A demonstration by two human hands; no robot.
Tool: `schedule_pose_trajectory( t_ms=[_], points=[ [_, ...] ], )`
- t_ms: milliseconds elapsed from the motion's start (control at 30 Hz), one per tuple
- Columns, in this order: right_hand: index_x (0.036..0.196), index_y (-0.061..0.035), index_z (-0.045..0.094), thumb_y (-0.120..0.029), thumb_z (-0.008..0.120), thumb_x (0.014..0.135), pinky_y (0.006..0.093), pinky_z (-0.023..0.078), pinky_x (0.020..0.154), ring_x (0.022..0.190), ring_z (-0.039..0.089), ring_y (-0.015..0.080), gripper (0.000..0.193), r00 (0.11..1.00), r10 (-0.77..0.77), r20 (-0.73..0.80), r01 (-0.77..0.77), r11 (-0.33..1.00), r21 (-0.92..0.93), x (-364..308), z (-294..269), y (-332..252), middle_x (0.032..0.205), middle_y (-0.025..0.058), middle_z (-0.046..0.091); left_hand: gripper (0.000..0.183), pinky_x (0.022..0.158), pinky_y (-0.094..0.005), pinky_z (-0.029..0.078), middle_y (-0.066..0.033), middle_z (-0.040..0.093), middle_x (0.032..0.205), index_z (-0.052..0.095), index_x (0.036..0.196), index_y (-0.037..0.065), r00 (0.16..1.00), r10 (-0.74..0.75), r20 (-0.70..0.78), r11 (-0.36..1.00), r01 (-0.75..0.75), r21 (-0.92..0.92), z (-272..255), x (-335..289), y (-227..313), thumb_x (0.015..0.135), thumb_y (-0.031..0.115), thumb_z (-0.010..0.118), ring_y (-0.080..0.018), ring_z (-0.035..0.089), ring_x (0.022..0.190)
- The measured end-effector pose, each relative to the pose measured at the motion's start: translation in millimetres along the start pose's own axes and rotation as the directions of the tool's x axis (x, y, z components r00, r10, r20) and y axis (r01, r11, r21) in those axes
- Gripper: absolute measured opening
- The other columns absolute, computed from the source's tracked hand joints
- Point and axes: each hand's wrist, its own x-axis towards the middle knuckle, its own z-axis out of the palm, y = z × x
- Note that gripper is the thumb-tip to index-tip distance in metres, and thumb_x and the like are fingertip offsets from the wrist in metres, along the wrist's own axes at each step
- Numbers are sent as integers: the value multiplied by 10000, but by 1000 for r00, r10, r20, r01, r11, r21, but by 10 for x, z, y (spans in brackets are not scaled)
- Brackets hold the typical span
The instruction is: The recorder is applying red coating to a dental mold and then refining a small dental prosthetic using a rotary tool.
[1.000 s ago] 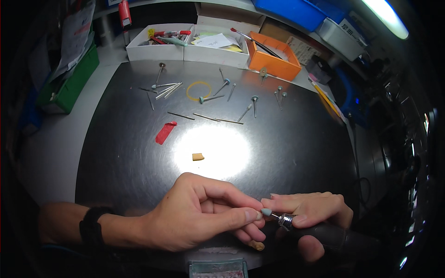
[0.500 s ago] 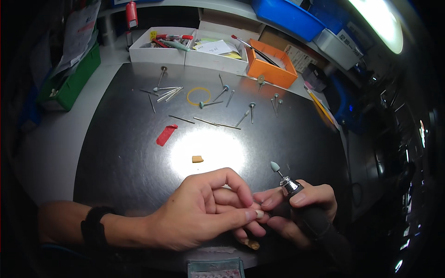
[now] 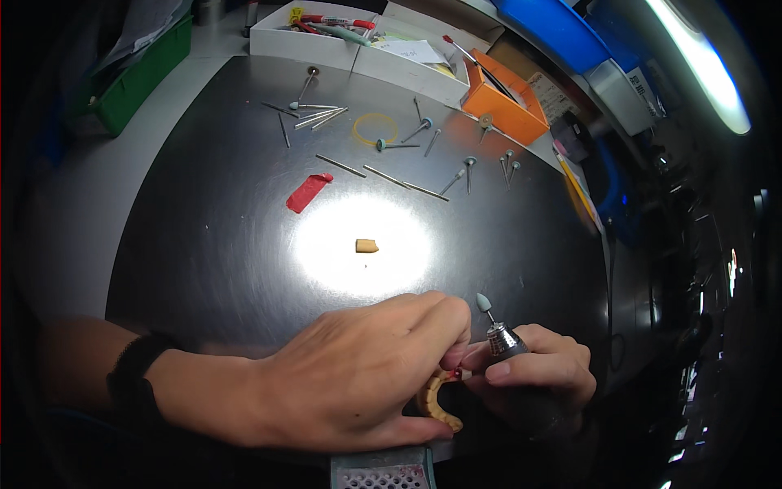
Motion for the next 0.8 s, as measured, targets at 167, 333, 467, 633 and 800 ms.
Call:
schedule_pose_trajectory(
  t_ms=[167,333,467,633,800],
  points=[
    [1064,-91,684,-106,780,789,278,565,674,815,728,226,292,1000,1,9,0,998,-56,-5,25,-22,961,137,729,506,637,-394,471,-114,530,842,446,938,45,998,10,-65,1000,-8,27,41,-28,-37,698,206,861,-304,576,756],
    [1054,-89,629,-37,759,783,284,569,637,765,720,226,304,1000,-11,-5,11,996,-83,21,56,-51,916,174,705,478,620,-381,472,-97,535,826,461,910,59,992,28,-123,1000,-26,12,74,-32,-61,690,190,865,-294,580,739],
    [1085,-90,491,104,735,782,290,587,601,699,707,213,435,997,-53,63,62,987,-149,70,36,-64,854,203,661,464,638,-385,483,-101,548,836,471,918,59,990,22,-142,1000,-22,2,99,-40,-72,680,161,856,-301,593,762],
    [1058,-105,488,86,758,773,258,559,564,663,696,193,437,988,-78,135,112,958,-264,127,-6,-106,864,196,666,445,670,-379,502,-109,578,871,499,937,49,991,0,-134,999,-5,-32,112,-44,-76,675,133,849,-302,616,800],
    [1038,-110,523,49,769,768,252,545,563,670,692,189,399,993,-39,109,65,967,-246,125,14,-124,869,193,677,434,689,-374,514,-117,599,885,536,961,31,993,6,-120,1000,-9,-27,109,-40,-90,678,131,849,-304,629,818]
  ],
)
